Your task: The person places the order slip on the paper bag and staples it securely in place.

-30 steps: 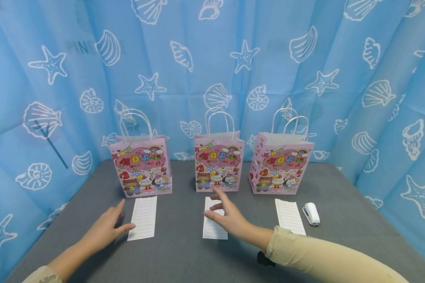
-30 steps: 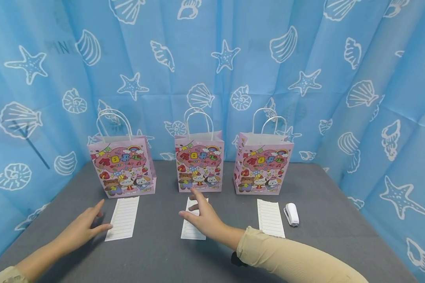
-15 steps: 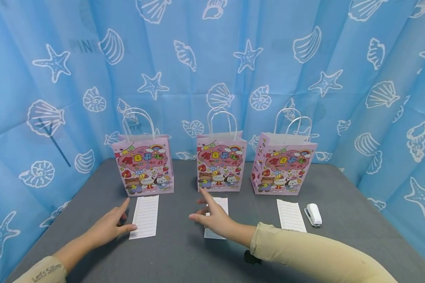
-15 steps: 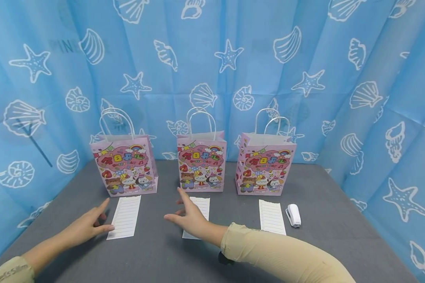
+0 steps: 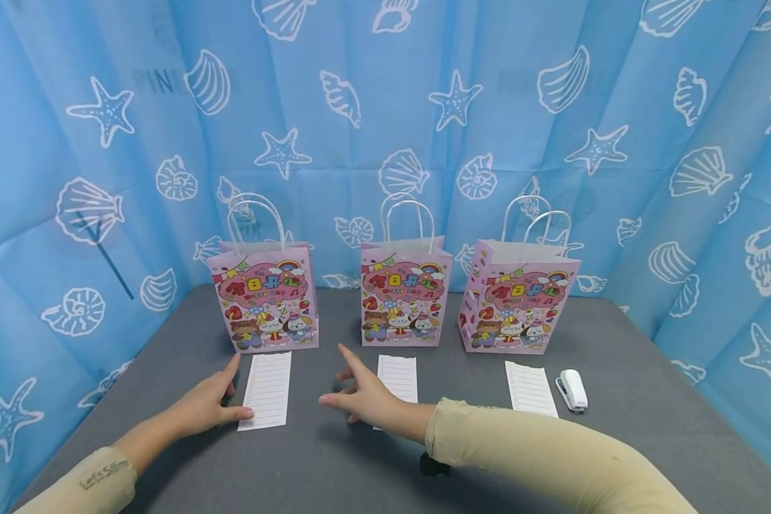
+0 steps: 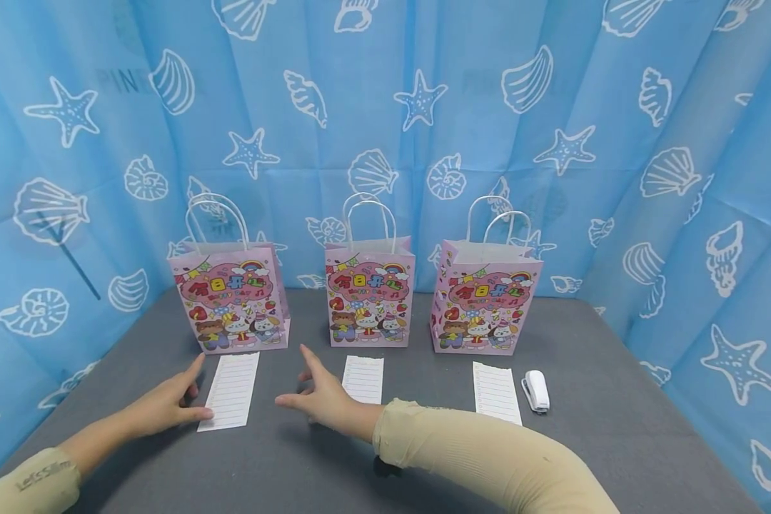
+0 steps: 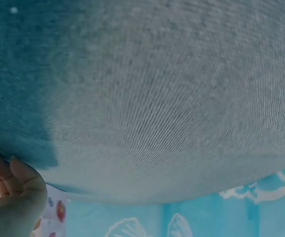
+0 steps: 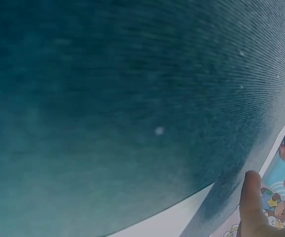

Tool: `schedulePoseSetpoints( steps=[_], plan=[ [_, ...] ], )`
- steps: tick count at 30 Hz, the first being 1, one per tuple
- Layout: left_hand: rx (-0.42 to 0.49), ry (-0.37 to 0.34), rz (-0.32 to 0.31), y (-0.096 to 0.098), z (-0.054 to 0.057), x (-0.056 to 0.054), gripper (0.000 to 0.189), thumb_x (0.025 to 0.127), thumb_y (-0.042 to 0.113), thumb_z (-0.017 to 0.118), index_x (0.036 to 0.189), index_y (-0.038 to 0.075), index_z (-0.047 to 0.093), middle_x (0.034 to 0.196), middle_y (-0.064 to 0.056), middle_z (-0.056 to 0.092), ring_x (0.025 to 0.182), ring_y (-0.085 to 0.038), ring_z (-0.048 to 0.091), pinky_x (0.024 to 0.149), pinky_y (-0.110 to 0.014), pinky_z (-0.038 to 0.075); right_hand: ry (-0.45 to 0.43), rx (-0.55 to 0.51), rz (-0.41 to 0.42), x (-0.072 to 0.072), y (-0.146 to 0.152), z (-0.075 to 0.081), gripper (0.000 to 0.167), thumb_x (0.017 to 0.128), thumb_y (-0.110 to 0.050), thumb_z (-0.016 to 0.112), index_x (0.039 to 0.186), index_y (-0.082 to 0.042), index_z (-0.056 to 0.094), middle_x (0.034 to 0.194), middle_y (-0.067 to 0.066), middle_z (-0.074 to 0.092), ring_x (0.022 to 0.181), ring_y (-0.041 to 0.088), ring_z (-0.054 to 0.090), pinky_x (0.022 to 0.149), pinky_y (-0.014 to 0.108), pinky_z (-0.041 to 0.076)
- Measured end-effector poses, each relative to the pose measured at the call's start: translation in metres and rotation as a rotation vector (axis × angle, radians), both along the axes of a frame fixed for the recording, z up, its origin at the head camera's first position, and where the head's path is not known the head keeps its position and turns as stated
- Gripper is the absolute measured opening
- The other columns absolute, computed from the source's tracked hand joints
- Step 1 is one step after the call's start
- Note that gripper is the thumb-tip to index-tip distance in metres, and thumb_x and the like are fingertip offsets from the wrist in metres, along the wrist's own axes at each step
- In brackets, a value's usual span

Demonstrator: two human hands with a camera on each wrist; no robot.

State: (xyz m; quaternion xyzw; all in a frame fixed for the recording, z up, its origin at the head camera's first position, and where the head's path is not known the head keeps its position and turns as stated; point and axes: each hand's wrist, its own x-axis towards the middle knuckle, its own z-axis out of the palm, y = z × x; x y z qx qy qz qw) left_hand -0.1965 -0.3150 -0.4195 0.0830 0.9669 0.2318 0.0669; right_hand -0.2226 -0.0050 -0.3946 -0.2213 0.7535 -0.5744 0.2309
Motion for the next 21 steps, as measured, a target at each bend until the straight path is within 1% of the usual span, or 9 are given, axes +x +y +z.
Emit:
schedulePoseSetpoints(
  steps=[4,8,10,13,15,16,17,19,21],
  plan=[
    [0.04,0.002,-0.009,-0.003,0.0,-0.001,0.112,0.078,0.038,0.081,0.145,-0.018,0.01,0.088,-0.006,0.047,0.073,-0.018,0.042,0.064,-0.034,0.036,-0.016,0.02,0.009,-0.003,-0.011,0.0,0.089,0.089,-0.016,0.073,0.156,-0.02,0.015,0.132,0.02,0.049,0.1,0.025,0.061,0.065,0.041,0.054],
    [0.018,0.004,-0.033,-0.003,-0.002,-0.004,0.113,0.077,0.039,0.082,0.146,-0.017,0.013,0.086,-0.006,0.046,0.074,-0.019,0.042,0.065,-0.035,0.035,-0.013,0.094,0.024,-0.006,-0.023,-0.001,0.094,0.087,-0.016,0.076,0.157,-0.02,0.013,0.125,0.017,0.055,0.093,0.022,0.061,0.063,0.04,0.053],
    [-0.004,0.0,-0.041,-0.002,-0.003,-0.006,0.114,0.075,0.041,0.083,0.146,-0.017,0.014,0.085,-0.006,0.047,0.074,-0.019,0.043,0.065,-0.036,0.036,-0.008,0.128,0.037,-0.009,-0.028,-0.001,0.097,0.086,-0.016,0.076,0.157,-0.018,0.011,0.116,0.015,0.059,0.089,0.02,0.058,0.062,0.037,0.051],
    [-0.021,-0.02,-0.034,0.0,-0.003,-0.008,0.117,0.073,0.043,0.084,0.146,-0.016,0.015,0.086,-0.007,0.048,0.075,-0.02,0.044,0.066,-0.037,0.037,0.005,0.168,0.072,-0.013,-0.035,0.001,0.099,0.086,-0.016,0.076,0.157,-0.016,0.007,0.101,0.009,0.06,0.084,0.016,0.054,0.061,0.032,0.046],
    [-0.035,-0.037,-0.028,0.001,-0.002,-0.009,0.118,0.072,0.044,0.084,0.146,-0.016,0.015,0.087,-0.008,0.048,0.077,-0.021,0.045,0.067,-0.038,0.038,0.007,0.195,0.099,-0.016,-0.04,0.001,0.101,0.086,-0.017,0.076,0.157,-0.016,0.005,0.095,0.01,0.06,0.081,0.017,0.054,0.06,0.031,0.045],
    [-0.038,-0.047,-0.024,0.002,-0.002,-0.009,0.119,0.071,0.045,0.084,0.146,-0.016,0.015,0.087,-0.008,0.049,0.077,-0.021,0.045,0.067,-0.038,0.038,0.006,0.213,0.109,-0.018,-0.042,0.002,0.101,0.086,-0.018,0.076,0.157,-0.015,0.004,0.095,0.01,0.06,0.082,0.017,0.056,0.061,0.032,0.046],
    [-0.038,-0.057,-0.02,0.002,-0.001,-0.009,0.119,0.071,0.045,0.084,0.146,-0.015,0.014,0.087,-0.008,0.049,0.077,-0.021,0.046,0.067,-0.038,0.038,0.009,0.235,0.115,-0.019,-0.044,0.002,0.102,0.086,-0.019,0.076,0.157,-0.015,0.004,0.101,0.013,0.061,0.085,0.018,0.057,0.061,0.032,0.048],
    [-0.04,-0.076,-0.015,0.003,0.001,-0.009,0.12,0.071,0.047,0.084,0.147,-0.015,0.014,0.088,-0.009,0.048,0.078,-0.022,0.046,0.068,-0.038,0.039,0.014,0.284,0.127,-0.022,-0.048,0.003,0.102,0.086,-0.021,0.076,0.157,-0.014,0.004,0.122,0.018,0.057,0.097,0.023,0.06,0.064,0.035,0.051],
    [-0.044,-0.092,-0.011,0.004,0.003,-0.009,0.121,0.071,0.048,0.083,0.147,-0.014,0.013,0.089,-0.01,0.049,0.079,-0.022,0.047,0.068,-0.039,0.039,0.018,0.34,0.131,-0.025,-0.053,0.004,0.102,0.086,-0.024,0.077,0.157,-0.015,0.004,0.143,0.021,0.044,0.111,0.029,0.057,0.065,0.037,0.053]
  ],
)
